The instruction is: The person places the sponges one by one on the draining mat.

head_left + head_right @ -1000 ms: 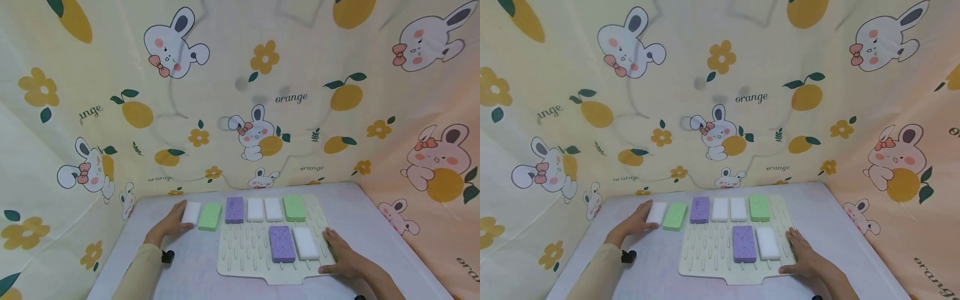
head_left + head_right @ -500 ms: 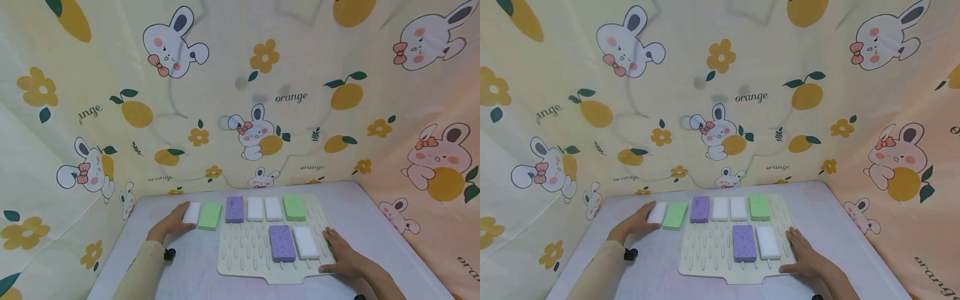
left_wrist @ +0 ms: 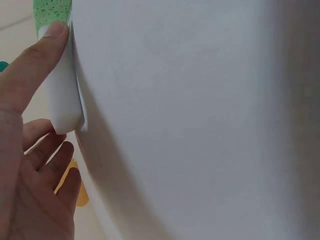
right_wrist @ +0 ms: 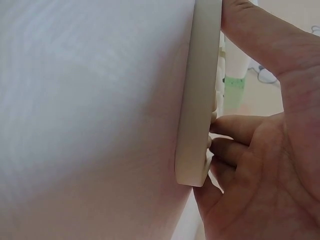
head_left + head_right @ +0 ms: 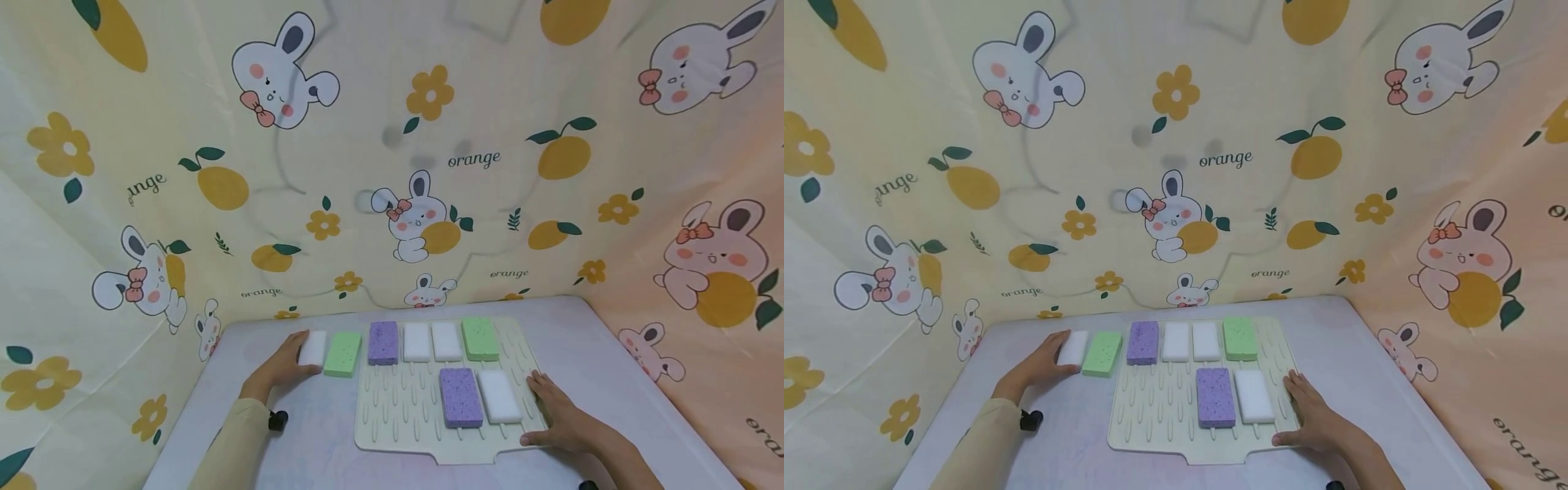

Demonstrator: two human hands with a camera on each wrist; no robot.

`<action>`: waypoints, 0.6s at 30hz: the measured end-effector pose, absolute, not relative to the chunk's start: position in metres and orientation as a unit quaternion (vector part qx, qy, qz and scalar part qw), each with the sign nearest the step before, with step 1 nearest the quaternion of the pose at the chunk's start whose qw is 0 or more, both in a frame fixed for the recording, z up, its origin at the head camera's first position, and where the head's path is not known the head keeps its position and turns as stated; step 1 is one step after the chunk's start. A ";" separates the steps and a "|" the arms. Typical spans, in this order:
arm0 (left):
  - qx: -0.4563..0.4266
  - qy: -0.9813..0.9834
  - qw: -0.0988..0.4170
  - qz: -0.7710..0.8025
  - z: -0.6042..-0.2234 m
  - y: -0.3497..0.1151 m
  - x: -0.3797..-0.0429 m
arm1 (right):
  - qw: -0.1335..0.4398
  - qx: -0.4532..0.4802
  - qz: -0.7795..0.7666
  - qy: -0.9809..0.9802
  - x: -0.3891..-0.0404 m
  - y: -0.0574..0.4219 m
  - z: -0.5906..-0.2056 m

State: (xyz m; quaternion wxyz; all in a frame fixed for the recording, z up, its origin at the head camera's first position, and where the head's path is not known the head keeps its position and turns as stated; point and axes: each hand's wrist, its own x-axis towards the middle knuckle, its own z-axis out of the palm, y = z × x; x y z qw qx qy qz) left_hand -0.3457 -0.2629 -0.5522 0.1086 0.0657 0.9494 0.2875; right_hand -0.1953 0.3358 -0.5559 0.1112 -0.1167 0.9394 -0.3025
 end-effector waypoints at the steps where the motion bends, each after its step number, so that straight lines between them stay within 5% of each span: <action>1: 0.066 0.949 0.106 0.289 -0.553 -0.263 -0.345 | 0.111 -0.117 -0.303 0.939 -0.195 0.336 -0.556; 18: 0.046 0.948 0.073 0.306 -0.549 -0.264 -0.332 | 0.098 -0.128 -0.298 0.941 -0.195 0.336 -0.556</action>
